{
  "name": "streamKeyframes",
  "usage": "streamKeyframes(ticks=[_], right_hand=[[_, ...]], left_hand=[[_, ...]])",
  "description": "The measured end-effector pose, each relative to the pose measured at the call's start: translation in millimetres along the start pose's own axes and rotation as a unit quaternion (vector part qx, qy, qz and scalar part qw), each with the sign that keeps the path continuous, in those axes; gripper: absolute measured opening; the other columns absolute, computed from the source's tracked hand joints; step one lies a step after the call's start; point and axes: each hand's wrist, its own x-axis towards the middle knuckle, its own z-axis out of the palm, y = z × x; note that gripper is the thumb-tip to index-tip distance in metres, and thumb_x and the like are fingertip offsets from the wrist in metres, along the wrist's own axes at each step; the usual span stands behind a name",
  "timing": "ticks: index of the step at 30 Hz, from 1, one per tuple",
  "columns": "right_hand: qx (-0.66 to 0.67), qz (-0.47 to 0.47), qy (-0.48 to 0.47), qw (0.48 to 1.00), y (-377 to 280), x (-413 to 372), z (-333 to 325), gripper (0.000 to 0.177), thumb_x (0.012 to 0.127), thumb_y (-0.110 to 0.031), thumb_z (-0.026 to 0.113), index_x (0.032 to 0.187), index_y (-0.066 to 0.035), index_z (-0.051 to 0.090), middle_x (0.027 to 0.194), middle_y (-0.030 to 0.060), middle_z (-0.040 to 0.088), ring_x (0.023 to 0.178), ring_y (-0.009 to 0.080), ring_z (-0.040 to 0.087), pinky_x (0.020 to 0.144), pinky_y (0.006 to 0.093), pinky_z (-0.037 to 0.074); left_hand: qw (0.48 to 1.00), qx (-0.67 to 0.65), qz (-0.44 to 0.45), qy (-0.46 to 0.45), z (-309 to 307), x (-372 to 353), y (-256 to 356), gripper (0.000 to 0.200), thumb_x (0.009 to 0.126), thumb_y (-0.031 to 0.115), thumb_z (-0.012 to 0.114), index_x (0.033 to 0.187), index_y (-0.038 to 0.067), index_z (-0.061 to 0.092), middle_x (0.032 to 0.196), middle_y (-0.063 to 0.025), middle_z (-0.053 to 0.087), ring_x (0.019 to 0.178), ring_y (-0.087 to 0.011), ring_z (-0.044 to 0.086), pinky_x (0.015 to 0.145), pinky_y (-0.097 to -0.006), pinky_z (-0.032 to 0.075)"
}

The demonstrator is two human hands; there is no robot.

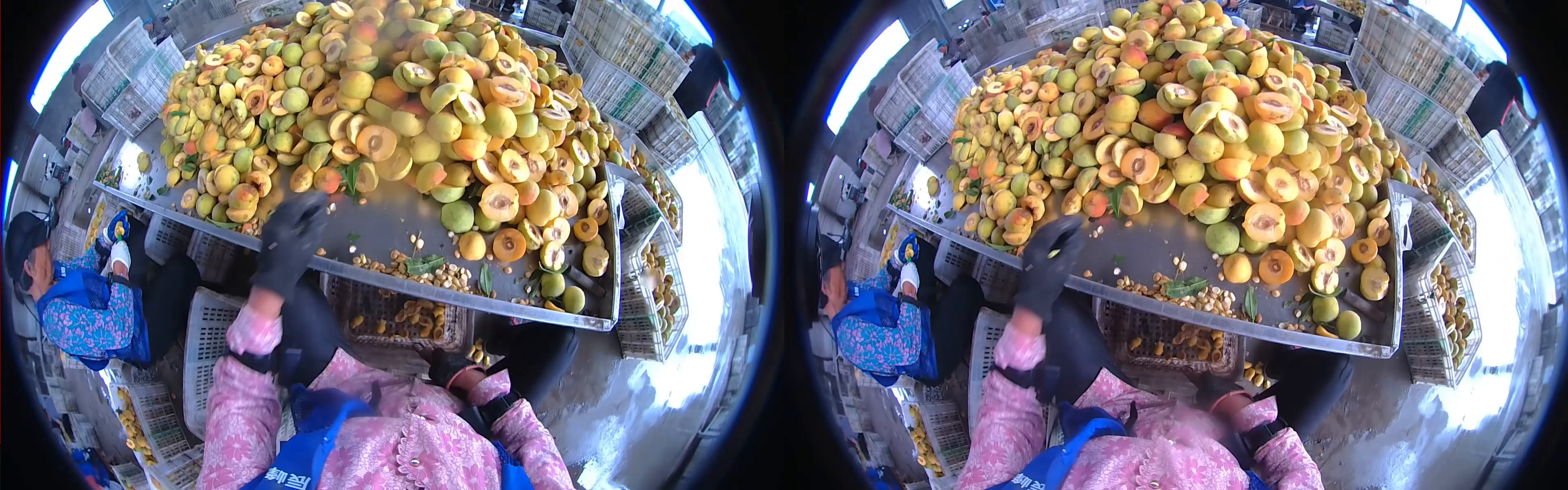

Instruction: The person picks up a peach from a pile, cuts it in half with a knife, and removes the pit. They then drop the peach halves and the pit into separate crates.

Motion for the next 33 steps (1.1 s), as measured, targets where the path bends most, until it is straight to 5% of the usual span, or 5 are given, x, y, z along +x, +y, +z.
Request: streamKeyframes(ticks=[5,11,18,21,33], right_hand=[[-0.076,-0.046,0.039,0.995,8.5,-1.4,1.9,0.044,0.082,-0.009,0.043,0.125,0.002,0.042,0.102,0.0193,0.056,0.085,0.033,0.059,0.078,0.0389,0.047],[-0.11,-0.055,0.036,0.992,6.6,-0.9,-4.5,0.041,0.08,-0.007,0.045,0.119,0.007,0.044,0.092,0.0182,0.054,0.082,0.029,0.056,0.074,0.0355,0.047],[-0.03,-0.087,0.08,0.993,-10.0,-22.3,-32.4,0.036,0.081,-0.011,0.049,0.113,0.006,0.049,0.087,0.0167,0.056,0.08,0.0273,0.055,0.07,0.0345,0.046],[0.156,-0.057,0.08,0.983,-19.4,-39.2,-52.8,0.031,0.085,-0.014,0.052,0.111,0.002,0.049,0.079,0.0101,0.054,0.074,0.0201,0.055,0.067,0.0301,0.045],[0.621,-0.069,0.191,0.757,-97.3,-61.2,-107.6,0.042,0.08,-0.014,0.064,0.115,-0.003,0.045,0.081,0.003,0.054,0.052,0.0077,0.05,0.044,0.0221,0.041]], left_hand=[[0.954,0.208,0.201,-0.077,91.3,73.3,-63.7,0.034,0.073,0.007,0.064,0.106,0.006,0.06,0.106,-0.0121,0.057,0.104,-0.0299,0.052,0.09,-0.0376,0.042],[0.929,0.348,0.016,-0.12,89.4,75.7,-40.1,0.036,0.066,0.018,0.069,0.099,0.007,0.058,0.097,-0.0146,0.055,0.099,-0.0326,0.051,0.084,-0.0419,0.042],[0.967,-0.09,-0.2,-0.131,69.4,43.6,-59.0,0.028,0.076,0.018,0.065,0.097,0.002,0.056,0.091,-0.0098,0.061,0.08,-0.0177,0.059,0.073,-0.0318,0.048],[0.841,-0.429,-0.308,-0.121,61.9,17.5,-20.8,0.03,0.08,0.012,0.058,0.106,-0.002,0.054,0.095,-0.0084,0.06,0.086,-0.0159,0.058,0.081,-0.0296,0.048],[0.963,-0.162,0.08,-0.202,78.9,-84.8,46.9,0.039,0.075,0.004,0.065,0.112,-0.003,0.052,0.105,-0.0155,0.059,0.097,-0.0226,0.058,0.085,-0.0328,0.046]])
